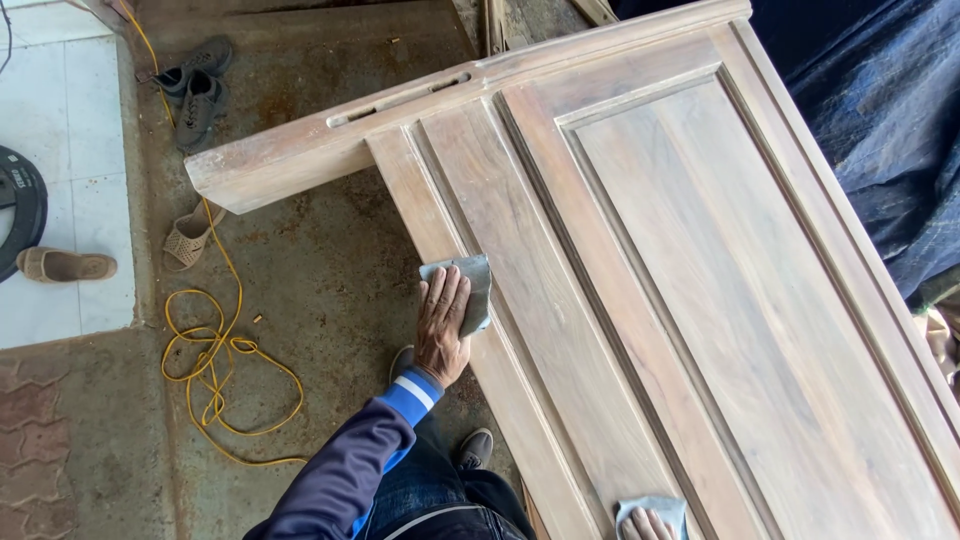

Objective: Sanding a large wooden door using pieces of sandpaper held in both hands.

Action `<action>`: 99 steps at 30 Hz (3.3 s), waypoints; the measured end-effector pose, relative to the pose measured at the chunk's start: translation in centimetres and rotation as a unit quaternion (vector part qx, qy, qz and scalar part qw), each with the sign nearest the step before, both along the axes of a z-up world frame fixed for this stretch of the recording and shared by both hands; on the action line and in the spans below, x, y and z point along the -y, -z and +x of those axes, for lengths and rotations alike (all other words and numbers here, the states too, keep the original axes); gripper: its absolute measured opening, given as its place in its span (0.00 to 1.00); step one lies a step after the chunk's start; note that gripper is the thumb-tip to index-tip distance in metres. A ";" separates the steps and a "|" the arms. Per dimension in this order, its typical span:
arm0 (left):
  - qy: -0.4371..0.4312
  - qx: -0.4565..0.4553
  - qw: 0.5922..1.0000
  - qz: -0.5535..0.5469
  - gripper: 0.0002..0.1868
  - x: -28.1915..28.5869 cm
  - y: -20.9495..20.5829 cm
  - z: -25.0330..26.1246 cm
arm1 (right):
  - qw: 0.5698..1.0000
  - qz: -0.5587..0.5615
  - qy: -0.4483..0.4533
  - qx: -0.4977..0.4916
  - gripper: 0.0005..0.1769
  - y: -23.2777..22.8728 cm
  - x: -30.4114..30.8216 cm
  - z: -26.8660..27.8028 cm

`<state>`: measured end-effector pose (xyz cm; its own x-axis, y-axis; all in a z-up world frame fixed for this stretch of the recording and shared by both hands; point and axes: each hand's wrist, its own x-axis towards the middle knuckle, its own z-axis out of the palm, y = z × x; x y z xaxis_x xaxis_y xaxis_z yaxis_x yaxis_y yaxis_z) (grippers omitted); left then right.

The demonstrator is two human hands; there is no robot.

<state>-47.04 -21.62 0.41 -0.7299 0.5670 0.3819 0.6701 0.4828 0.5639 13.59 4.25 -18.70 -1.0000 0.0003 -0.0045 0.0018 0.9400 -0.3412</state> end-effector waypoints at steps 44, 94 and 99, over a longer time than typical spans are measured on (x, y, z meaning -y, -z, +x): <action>0.404 -0.036 0.907 -0.108 0.43 7.4 -1.7 -27.7 | 0.778 0.029 0.627 0.027 0.41 -24.7 15.7 -48.7; 0.474 -0.051 0.854 -0.209 0.38 4.7 -7.2 -32.7 | 0.883 -0.066 0.458 -0.077 0.48 -24.9 21.1 -72.5; 0.472 -0.037 0.859 -0.195 0.37 4.9 -6.3 -33.1 | 0.726 0.044 0.686 0.001 0.37 -26.5 24.0 -56.6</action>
<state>-80.11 -26.57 6.67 0.1431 0.9882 0.0550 0.8937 -0.1529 0.4218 -43.04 -19.78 7.78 -0.0573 0.9969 0.0536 0.9580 0.0700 -0.2782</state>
